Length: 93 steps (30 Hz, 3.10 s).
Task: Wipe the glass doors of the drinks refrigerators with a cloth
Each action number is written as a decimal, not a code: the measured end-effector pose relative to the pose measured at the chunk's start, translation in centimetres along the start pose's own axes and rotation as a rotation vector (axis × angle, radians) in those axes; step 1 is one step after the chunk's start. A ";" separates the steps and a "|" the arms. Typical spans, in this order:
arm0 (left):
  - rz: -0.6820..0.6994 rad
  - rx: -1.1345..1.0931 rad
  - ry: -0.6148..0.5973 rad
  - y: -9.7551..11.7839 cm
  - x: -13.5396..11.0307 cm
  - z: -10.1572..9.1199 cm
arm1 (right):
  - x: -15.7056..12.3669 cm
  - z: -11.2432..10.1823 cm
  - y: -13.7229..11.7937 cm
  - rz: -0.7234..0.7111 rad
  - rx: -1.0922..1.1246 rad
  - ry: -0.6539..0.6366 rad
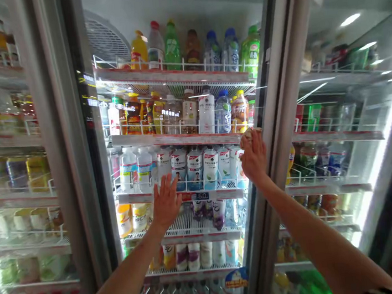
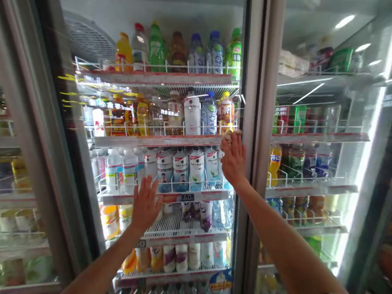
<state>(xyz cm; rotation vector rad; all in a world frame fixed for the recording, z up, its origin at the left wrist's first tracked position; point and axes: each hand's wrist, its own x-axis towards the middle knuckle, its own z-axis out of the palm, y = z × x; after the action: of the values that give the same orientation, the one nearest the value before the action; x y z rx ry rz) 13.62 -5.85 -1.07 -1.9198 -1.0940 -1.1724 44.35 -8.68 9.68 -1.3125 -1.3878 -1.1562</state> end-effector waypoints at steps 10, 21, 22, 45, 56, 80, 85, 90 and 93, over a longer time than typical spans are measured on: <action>-0.001 0.002 0.025 0.9 -0.5 -0.3 | -12.4 -0.2 -1.1 -0.310 0.016 -0.109; 0.106 0.030 -0.002 -1.9 -0.4 -1.6 | -2.9 0.0 -2.1 -0.175 0.032 0.038; 0.098 0.038 0.007 -2.5 -0.1 -1.8 | -5.3 0.0 -2.6 -0.279 0.056 -0.018; 0.133 0.041 0.007 -13.2 3.0 -5.1 | 8.1 3.8 -19.5 -0.311 0.002 0.031; 0.065 0.004 0.183 -15.2 13.2 -7.1 | 5.2 3.6 -17.6 -0.460 -0.032 -0.038; -0.206 0.081 0.416 -17.2 19.6 -7.1 | 21.4 1.6 -10.4 0.075 0.017 0.168; -0.203 0.083 0.395 -17.3 19.9 -7.7 | 18.1 3.1 -17.6 -0.504 0.022 -0.013; -0.118 0.062 0.317 -19.6 21.6 -9.6 | 21.2 0.3 -10.2 0.147 -0.090 0.092; -0.157 0.033 0.291 -20.8 22.3 -9.9 | 22.9 0.3 -10.6 0.352 -0.058 0.191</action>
<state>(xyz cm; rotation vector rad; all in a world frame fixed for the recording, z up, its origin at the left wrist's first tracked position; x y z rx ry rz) -2.80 2.75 25.09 -1.5983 -1.1107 -1.4572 32.47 -4.36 31.56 -1.3814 -0.9465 -1.0541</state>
